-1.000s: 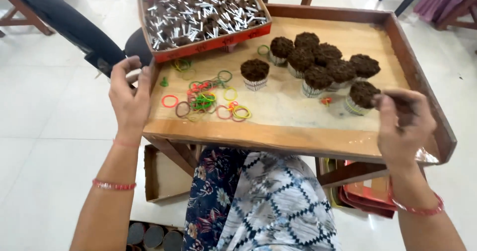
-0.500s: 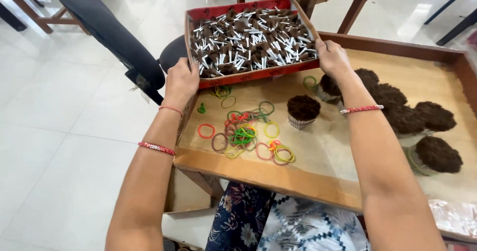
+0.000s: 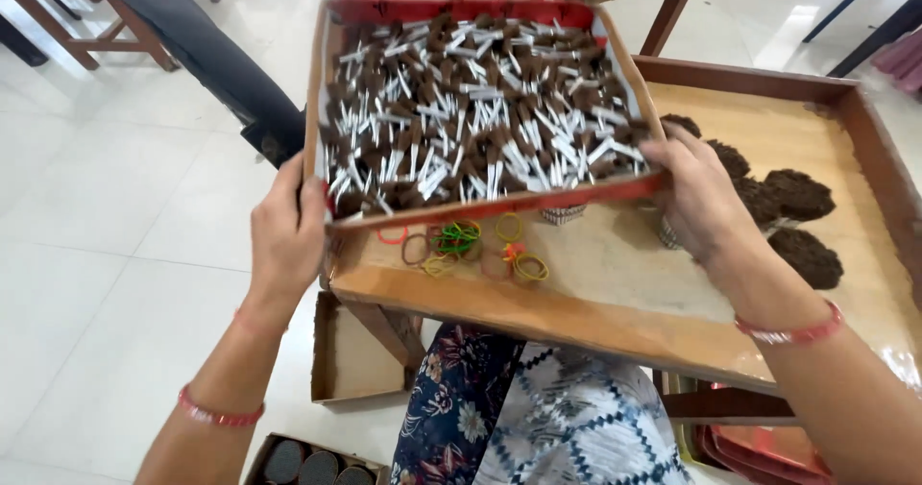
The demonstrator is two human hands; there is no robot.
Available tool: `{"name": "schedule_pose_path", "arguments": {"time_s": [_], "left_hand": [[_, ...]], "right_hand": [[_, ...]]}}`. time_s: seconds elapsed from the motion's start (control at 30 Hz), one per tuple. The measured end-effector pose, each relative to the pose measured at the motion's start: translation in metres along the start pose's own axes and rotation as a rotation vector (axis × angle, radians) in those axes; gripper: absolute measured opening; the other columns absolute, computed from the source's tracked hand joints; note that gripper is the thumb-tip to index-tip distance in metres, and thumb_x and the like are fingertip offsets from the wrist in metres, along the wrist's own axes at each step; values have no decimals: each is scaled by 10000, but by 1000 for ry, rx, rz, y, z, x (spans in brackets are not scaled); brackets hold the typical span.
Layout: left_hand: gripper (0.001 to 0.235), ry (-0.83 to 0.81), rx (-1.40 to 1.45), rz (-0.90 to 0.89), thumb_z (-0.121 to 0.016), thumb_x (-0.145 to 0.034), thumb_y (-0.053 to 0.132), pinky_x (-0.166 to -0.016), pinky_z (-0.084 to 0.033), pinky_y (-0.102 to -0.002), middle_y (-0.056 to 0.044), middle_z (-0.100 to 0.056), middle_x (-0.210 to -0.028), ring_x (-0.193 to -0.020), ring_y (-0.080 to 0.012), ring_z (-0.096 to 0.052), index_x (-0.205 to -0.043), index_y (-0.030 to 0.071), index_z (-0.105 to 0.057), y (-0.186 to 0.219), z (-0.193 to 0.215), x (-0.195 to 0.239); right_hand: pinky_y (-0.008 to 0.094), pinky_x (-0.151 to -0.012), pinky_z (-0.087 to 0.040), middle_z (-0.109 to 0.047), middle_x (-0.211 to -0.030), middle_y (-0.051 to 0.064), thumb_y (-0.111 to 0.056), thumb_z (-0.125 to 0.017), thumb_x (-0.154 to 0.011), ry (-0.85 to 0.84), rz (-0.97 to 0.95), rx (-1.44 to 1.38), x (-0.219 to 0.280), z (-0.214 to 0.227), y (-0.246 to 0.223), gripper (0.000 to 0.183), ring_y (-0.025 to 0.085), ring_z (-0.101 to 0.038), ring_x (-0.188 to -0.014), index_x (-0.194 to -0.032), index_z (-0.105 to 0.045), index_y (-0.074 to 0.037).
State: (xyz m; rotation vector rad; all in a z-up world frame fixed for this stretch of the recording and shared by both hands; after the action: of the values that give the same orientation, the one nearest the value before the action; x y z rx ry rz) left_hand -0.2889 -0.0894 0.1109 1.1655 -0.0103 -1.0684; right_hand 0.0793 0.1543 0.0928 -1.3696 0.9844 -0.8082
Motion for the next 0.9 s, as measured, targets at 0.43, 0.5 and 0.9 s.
{"name": "schedule_pose_path", "arguments": {"time_s": [0.43,0.5,0.9], "left_hand": [[469,-285,-135,170,-601,-895,164,-927,-508,-345,-194,-789,-1023,-1045,-276,-750,-1345,32,-607,-137,70,323],[500,-329,-50,88,-630,-902,164,-971,-466,-370,-219,-776,-1071,-1098,-321,-718,-1365,-10,-557,-143,69,356],[394,-476,12,259,-550,-970,99,-743,-577,-445,-220,-728,-968,-816,-375,-743,-1346,-21,-544,-82,-35,346]], "right_hand": [[387,-1134,-320,-424,-1565,206,-131,-835,-659,-201,-240,160,359,162,234,1132,295,-452,-1414,-1616,-240,-32],[373,-1136,-305,-395,-1582,181,-114,-846,-648,-216,-219,228,374,146,230,1137,272,-425,-1428,-1595,-220,-43],[348,-1220,-136,-144,-1705,178,-190,-599,-854,-230,-370,369,413,104,273,938,236,-113,-1581,-1619,-85,-11]]}}
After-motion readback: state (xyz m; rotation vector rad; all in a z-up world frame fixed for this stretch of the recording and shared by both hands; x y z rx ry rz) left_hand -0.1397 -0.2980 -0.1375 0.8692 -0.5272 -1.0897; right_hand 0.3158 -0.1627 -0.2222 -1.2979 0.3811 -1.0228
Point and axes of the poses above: each hand's wrist, its own x-axis away from the middle knuckle, its own z-axis out of the back of the hand, y = z × x, the point moved 8 cm from there along -x, towards the middle knuckle
